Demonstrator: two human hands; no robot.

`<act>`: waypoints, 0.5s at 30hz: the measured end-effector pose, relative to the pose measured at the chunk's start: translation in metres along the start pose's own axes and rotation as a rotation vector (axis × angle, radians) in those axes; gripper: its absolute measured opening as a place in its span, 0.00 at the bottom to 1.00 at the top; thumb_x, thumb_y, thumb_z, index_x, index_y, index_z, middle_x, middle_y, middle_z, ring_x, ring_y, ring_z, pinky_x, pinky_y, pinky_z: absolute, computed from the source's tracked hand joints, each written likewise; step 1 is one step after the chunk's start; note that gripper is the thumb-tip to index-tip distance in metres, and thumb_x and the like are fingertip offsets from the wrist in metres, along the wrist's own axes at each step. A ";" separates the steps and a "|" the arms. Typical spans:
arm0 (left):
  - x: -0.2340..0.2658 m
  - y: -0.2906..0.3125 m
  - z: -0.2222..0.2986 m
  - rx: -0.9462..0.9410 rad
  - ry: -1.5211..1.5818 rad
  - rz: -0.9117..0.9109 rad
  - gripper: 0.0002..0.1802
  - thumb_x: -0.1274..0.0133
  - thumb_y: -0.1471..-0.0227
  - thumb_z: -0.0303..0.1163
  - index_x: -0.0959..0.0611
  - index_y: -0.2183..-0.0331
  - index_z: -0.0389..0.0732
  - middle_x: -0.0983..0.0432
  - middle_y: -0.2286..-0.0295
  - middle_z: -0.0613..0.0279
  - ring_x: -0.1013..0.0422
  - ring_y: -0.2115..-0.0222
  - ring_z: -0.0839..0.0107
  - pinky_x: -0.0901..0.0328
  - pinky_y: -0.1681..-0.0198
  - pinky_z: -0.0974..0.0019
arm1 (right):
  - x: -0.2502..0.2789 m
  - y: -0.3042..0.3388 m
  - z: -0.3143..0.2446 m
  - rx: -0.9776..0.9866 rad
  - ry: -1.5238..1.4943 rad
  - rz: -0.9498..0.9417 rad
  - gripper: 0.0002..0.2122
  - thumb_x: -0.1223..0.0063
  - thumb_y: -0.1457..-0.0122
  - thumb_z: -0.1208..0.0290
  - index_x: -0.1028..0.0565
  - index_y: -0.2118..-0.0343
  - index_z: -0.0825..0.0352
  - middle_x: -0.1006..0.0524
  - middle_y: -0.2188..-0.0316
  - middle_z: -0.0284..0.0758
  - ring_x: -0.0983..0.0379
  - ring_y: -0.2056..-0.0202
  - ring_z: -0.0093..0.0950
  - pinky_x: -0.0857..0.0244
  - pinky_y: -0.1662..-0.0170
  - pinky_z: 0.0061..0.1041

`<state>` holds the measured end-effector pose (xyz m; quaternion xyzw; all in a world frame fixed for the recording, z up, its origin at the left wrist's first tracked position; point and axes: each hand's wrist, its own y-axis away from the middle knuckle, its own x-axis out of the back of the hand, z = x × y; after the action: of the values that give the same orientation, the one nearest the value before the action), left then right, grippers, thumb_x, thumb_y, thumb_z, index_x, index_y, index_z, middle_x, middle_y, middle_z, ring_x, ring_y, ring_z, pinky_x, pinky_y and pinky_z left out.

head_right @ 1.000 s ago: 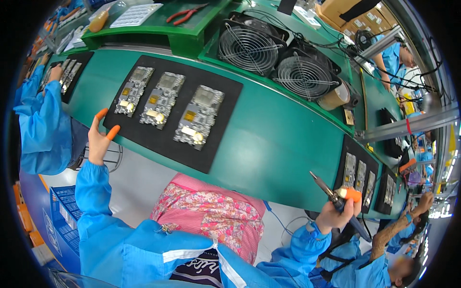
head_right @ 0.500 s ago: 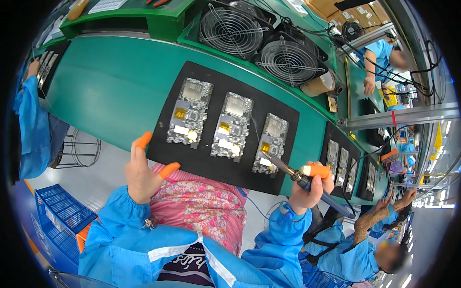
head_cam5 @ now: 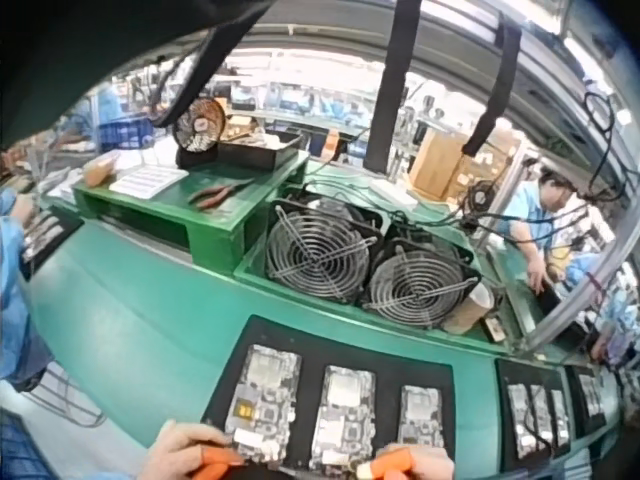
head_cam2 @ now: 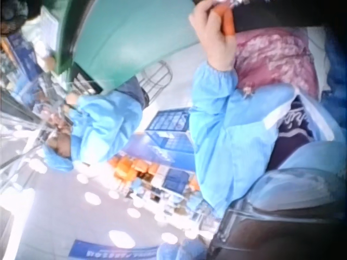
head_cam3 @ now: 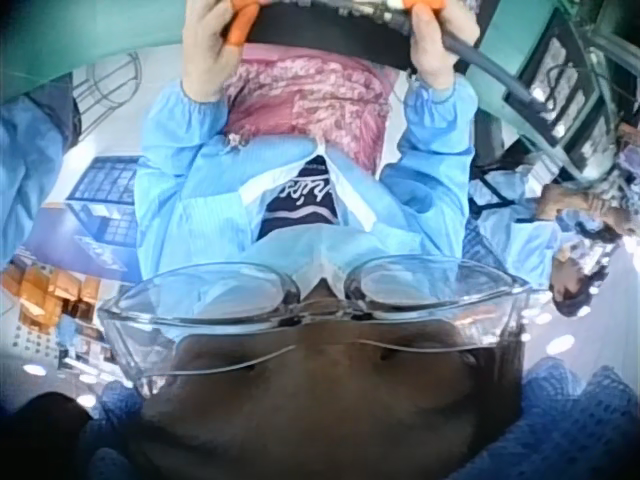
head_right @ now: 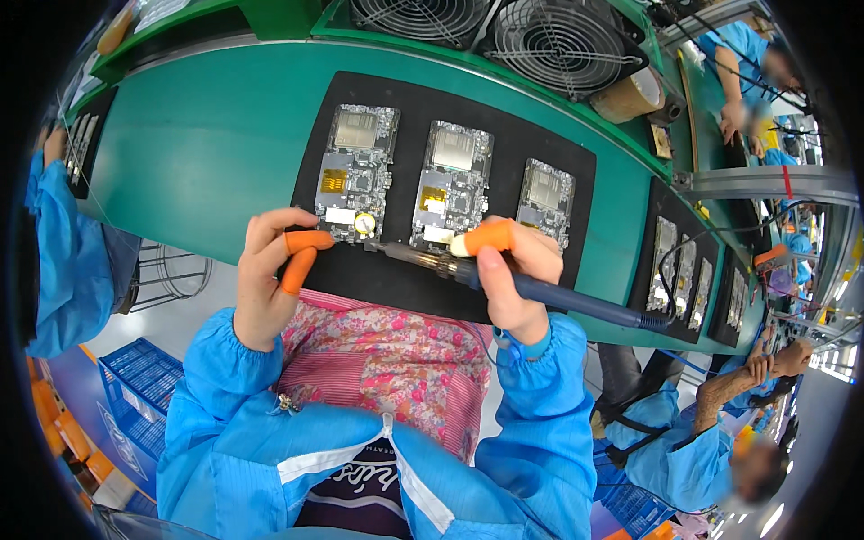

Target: Soldering components onto electronic circuit boards at an assembly line.

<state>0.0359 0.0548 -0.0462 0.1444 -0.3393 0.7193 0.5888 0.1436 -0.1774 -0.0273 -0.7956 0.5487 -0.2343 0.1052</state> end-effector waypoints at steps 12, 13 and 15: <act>-0.011 0.004 0.015 0.188 -0.017 0.151 0.09 0.43 0.68 0.19 0.25 0.78 0.36 0.33 0.69 0.61 0.35 0.71 0.64 0.41 0.69 0.67 | -0.004 -0.004 0.003 -0.144 0.111 -0.136 0.17 0.54 0.54 0.61 0.29 0.80 0.75 0.30 0.85 0.36 0.37 0.84 0.22 0.46 0.80 0.18; -0.012 0.005 0.015 0.193 -0.013 0.147 0.09 0.43 0.68 0.19 0.25 0.78 0.36 0.33 0.69 0.61 0.35 0.71 0.64 0.41 0.69 0.67 | -0.004 -0.005 0.002 -0.151 0.114 -0.138 0.17 0.54 0.54 0.61 0.29 0.80 0.75 0.30 0.85 0.36 0.37 0.84 0.22 0.46 0.80 0.18; -0.011 0.007 0.015 0.126 -0.081 0.122 0.12 0.42 0.72 0.15 0.25 0.78 0.34 0.33 0.70 0.60 0.36 0.73 0.65 0.40 0.72 0.69 | -0.005 -0.006 0.002 -0.115 0.128 -0.164 0.17 0.54 0.54 0.61 0.28 0.80 0.75 0.30 0.84 0.36 0.36 0.83 0.23 0.45 0.79 0.19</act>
<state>0.0290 0.0361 -0.0446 0.1894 -0.3251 0.7673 0.5193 0.1476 -0.1704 -0.0276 -0.8258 0.5000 -0.2606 0.0046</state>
